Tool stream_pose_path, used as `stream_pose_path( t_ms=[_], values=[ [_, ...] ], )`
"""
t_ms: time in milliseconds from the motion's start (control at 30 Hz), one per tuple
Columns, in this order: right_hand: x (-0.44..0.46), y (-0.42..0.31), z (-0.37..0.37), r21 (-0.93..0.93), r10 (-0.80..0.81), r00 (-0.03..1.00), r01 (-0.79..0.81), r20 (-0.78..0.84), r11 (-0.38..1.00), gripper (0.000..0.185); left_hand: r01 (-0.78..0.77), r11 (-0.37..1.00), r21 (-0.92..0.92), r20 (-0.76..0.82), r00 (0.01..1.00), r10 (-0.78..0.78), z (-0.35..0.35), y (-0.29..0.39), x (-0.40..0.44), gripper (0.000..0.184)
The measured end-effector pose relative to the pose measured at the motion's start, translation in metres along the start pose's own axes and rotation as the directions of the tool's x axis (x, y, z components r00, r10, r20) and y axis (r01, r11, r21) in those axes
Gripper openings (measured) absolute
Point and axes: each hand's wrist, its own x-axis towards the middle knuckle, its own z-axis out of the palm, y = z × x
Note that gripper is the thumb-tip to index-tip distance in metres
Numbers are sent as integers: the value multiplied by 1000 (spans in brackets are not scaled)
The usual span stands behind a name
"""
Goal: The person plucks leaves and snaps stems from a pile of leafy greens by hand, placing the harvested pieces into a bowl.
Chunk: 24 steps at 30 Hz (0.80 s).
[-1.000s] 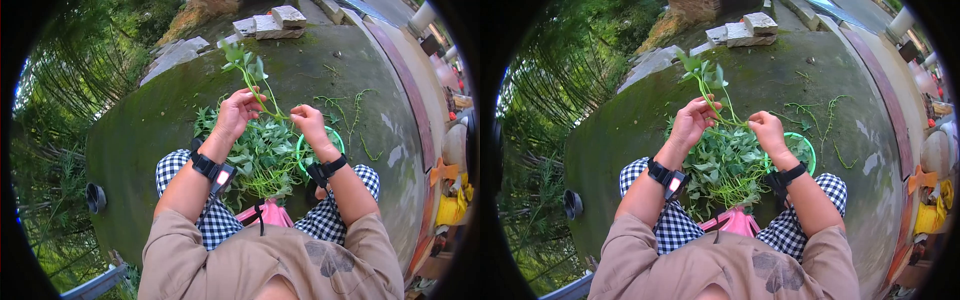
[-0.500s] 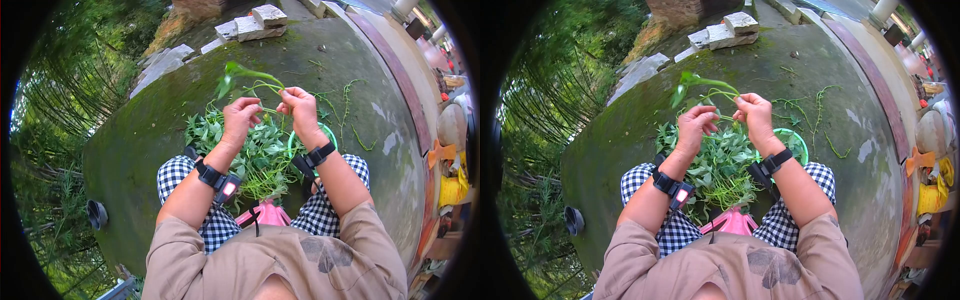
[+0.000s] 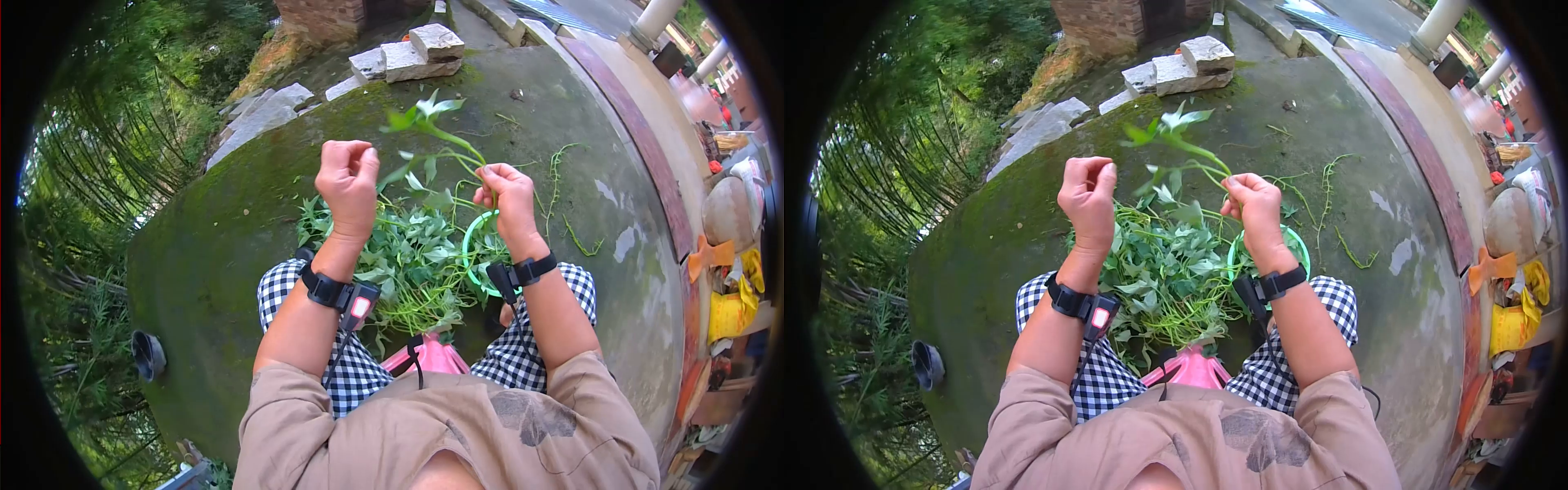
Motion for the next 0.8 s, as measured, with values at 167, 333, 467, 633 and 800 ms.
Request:
stream_pose_path(
  t_ms=[167,333,467,633,800],
  values=[
    [-3,24,-5,-369,-150,970,213,193,905,16,-401,887,231,326,890,318,13,-8,-13,10],
    [-1,25,-14,-493,-95,932,270,350,827,18,-280,946,162,668,737,104,24,-36,-37,8],
    [-2,35,-26,-617,-83,914,333,397,713,25,-117,988,103,787,617,-8,30,-44,-58,10],
    [-10,47,-30,-704,-130,888,433,442,563,19,-257,961,98,827,558,65,35,-49,-77,8],
    [-17,52,-32,-720,-171,890,444,423,534,18,-255,962,100,769,633,88,41,-50,-91,7]
  ],
)
